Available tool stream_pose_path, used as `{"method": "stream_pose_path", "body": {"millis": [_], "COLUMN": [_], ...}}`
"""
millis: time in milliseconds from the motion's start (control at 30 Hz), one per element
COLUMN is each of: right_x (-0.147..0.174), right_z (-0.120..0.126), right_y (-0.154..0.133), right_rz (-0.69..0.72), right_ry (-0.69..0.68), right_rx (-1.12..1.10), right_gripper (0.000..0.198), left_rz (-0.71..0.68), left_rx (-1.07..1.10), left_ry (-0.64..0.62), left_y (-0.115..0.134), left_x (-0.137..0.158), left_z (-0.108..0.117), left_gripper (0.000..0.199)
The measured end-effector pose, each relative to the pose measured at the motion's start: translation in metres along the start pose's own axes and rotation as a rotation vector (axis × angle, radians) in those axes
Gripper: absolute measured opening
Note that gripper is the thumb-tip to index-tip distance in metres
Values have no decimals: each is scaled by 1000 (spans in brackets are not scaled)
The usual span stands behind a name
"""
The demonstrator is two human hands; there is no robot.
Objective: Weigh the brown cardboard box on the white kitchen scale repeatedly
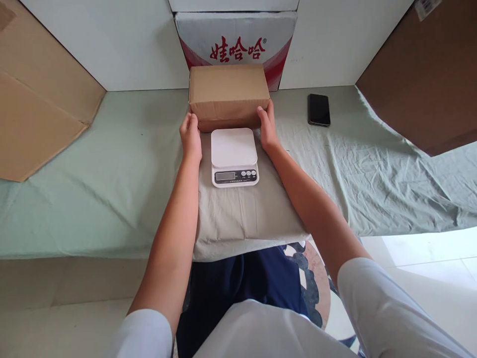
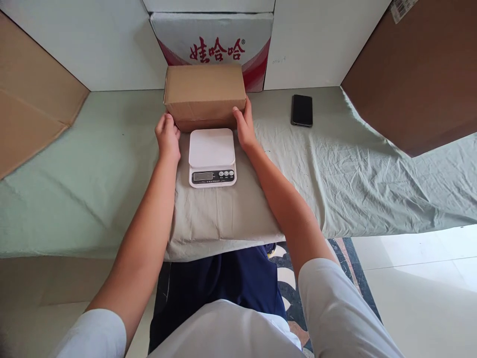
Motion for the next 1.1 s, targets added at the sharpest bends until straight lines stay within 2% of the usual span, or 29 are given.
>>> {"method": "stream_pose_path", "body": {"millis": [100, 233, 433, 600, 800, 867, 967, 1100], "right_x": [0, -2, -7, -10, -3, -2, -4, -9], "right_z": [1, 5, 10, 9, 4, 5, 13, 23], "right_y": [3, 3, 10, 17, 3, 0, 8, 25], "right_rz": [-9, -21, -27, -48, -65, -63, -88, -130], "right_ry": [-17, 5, 27, 9, 26, 42, 85, 101], "right_rx": [14, 37, 34, 22, 15, -8, -39, -28], "right_gripper": [91, 85, 76, 78, 76, 78, 92, 104], "left_rz": [34, 60, -7, 28, 65, 95, 134, 128], "left_rx": [33, 78, 92, 70, -7, -43, -69, -59], "left_ry": [12, -31, -75, -34, -15, -18, -12, 12], "left_y": [-9, -17, -15, -9, 2, 4, 7, 18], "left_x": [-2, -7, -9, -2, 5, 6, 7, 10], "left_z": [-3, -9, -14, -16, -22, -19, -5, 15], "left_gripper": [63, 64, 73, 70, 94, 95, 94, 104]}}
Point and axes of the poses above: each hand's wrist, its own x-axis away from the middle knuckle, its own z-axis out of the back of the hand, y = z × x, the point moved 6 cm from there along -x, towards the middle knuckle, and after that the axes turned 5 degrees about -x, right-handed, at the moved point
